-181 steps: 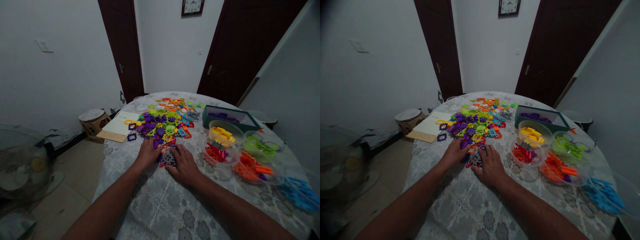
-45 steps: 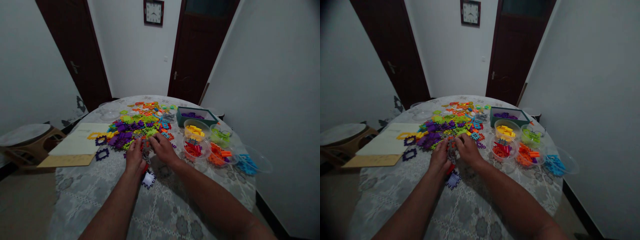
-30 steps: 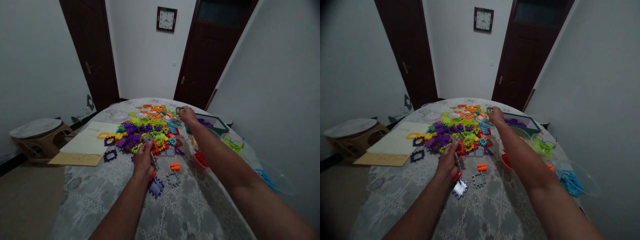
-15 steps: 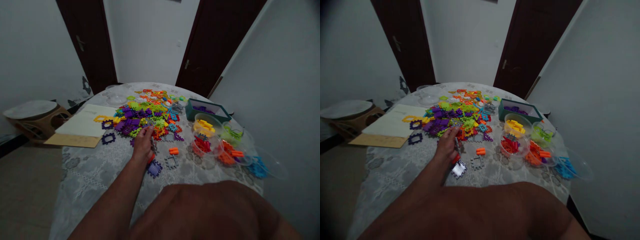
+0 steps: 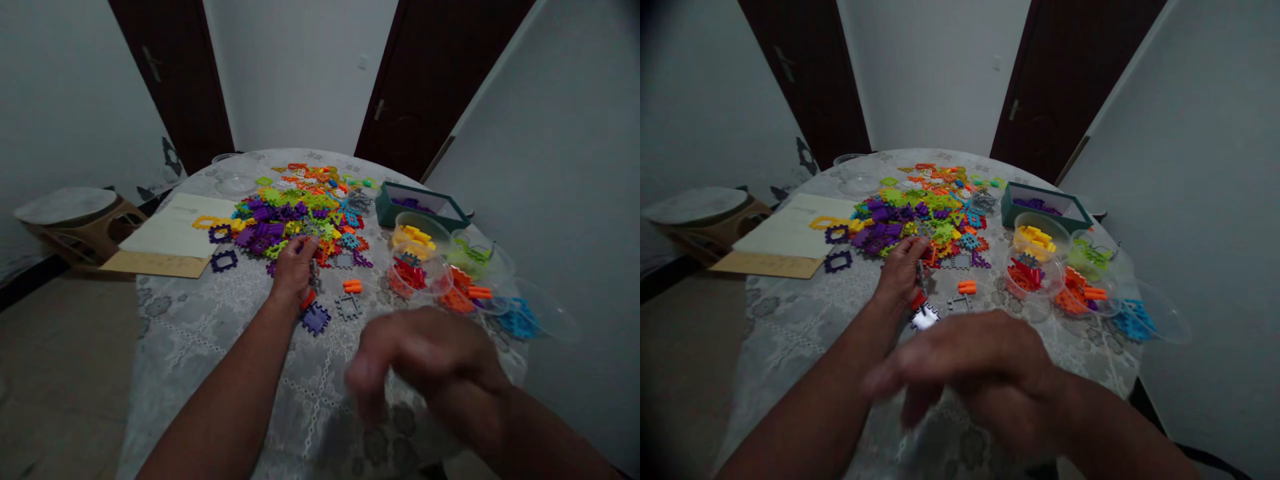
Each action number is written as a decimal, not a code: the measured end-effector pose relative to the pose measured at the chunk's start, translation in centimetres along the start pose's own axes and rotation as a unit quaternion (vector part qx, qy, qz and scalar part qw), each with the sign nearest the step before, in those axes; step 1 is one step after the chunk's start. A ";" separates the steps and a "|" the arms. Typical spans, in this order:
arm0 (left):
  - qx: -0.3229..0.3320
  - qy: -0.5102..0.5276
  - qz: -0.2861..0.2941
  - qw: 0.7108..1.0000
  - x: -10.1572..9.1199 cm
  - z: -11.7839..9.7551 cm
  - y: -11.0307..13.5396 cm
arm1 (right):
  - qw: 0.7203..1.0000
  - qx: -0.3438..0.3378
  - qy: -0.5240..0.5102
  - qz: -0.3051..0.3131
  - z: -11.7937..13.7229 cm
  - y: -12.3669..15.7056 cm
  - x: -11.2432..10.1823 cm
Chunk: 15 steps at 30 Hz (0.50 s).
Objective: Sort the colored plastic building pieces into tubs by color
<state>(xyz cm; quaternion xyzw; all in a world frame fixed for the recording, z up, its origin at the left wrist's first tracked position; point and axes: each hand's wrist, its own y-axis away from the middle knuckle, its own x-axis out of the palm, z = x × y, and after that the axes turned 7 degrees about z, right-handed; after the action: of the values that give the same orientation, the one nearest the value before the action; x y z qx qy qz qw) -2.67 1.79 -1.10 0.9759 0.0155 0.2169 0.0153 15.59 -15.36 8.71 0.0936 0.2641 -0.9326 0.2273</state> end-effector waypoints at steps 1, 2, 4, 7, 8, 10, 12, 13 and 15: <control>-0.005 -0.004 0.019 1.000 0.0 -0.2 0.1 | 0.999 0.017 0.021 -0.033 -1.7 -1.6 -0.3; -0.012 -0.009 0.040 0.999 0.0 -0.3 0.2 | 0.995 0.045 0.049 -0.076 -3.3 -3.1 -0.6; -0.030 -0.024 0.089 0.995 0.0 -0.7 0.4 | 0.977 0.119 0.115 -0.137 -6.4 -5.3 -1.4; -0.062 -0.050 0.177 0.981 -0.2 -1.1 0.9 | 0.957 0.196 0.157 -0.144 -9.4 -6.9 -2.3; -0.074 -0.063 0.210 0.973 -0.2 -1.2 1.1 | 0.956 0.205 0.155 -0.141 -10.1 -7.1 -2.4; -0.094 -0.095 0.272 0.953 -0.3 -1.3 1.5 | 0.957 0.210 0.143 -0.140 -11.0 -7.1 -2.4; -0.106 -0.129 0.316 0.934 -0.4 -1.3 1.7 | 0.959 0.217 0.126 -0.134 -11.8 -7.0 -2.2; -0.110 -0.141 0.330 0.927 -0.5 -1.3 1.8 | 0.959 0.220 0.117 -0.135 -12.0 -6.9 -2.2; -0.113 -0.143 0.336 0.924 -0.5 -1.2 1.8 | 0.958 0.216 0.097 -0.159 -12.4 -6.9 -2.2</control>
<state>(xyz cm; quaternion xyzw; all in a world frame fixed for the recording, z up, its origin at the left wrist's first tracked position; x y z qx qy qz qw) -3.54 0.02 -0.18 0.9364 -0.3402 0.0678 0.0538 14.91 -2.72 1.97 0.1873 0.0889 -0.9780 0.0235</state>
